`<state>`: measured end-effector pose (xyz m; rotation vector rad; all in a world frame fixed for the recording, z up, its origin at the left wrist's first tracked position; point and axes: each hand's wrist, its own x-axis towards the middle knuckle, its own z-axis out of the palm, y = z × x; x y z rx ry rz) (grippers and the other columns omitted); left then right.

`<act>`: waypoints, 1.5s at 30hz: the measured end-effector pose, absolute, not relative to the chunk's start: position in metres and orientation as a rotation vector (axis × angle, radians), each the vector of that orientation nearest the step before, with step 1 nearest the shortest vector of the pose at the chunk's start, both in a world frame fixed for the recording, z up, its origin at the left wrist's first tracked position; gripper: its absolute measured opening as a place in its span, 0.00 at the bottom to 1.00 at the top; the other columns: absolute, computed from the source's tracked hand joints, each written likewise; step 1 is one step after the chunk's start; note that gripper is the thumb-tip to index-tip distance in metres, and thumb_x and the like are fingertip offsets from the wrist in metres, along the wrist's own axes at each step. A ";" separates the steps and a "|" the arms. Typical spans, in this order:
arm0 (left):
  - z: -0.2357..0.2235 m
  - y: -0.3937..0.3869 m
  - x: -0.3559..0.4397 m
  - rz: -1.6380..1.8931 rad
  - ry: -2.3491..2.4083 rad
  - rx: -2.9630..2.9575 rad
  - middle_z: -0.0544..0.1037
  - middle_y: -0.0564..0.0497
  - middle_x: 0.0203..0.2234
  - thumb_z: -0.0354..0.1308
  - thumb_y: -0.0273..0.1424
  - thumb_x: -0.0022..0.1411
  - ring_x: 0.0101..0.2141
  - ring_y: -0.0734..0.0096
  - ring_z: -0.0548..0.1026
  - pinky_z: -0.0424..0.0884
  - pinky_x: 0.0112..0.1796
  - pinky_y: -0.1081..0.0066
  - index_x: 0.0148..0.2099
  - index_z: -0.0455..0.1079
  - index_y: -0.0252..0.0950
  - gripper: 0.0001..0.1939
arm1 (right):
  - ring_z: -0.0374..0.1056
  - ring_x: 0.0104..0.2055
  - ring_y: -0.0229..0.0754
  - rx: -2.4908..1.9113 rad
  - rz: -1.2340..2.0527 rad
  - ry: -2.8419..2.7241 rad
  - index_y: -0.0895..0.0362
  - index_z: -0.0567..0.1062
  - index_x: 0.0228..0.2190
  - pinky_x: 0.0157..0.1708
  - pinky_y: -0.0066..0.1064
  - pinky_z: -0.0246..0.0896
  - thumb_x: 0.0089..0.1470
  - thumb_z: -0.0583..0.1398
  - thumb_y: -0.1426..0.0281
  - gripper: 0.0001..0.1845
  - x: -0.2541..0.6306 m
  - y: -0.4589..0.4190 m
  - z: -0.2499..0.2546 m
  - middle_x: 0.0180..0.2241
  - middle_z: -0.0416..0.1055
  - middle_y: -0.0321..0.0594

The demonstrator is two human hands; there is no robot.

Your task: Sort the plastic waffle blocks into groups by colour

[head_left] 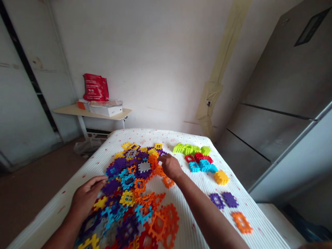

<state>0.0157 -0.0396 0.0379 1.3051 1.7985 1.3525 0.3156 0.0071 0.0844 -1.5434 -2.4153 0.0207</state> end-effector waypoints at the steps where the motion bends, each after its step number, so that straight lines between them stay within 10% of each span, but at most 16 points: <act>1: 0.037 -0.039 0.015 1.358 1.798 1.301 0.82 0.50 0.26 0.59 0.42 0.40 0.33 0.55 0.79 0.73 0.36 0.66 0.28 0.76 0.38 0.14 | 0.66 0.48 0.42 -1.513 0.050 -2.430 0.53 0.75 0.47 0.48 0.30 0.59 0.54 0.50 0.79 0.23 0.304 0.013 0.084 0.45 0.74 0.40; 45: 0.036 -0.037 0.012 1.311 1.813 1.256 0.82 0.50 0.26 0.59 0.43 0.38 0.33 0.56 0.78 0.72 0.35 0.68 0.29 0.76 0.38 0.17 | 0.67 0.42 0.41 -1.289 0.339 -2.232 0.55 0.70 0.48 0.44 0.33 0.65 0.42 0.65 0.69 0.28 0.276 0.024 0.070 0.45 0.67 0.43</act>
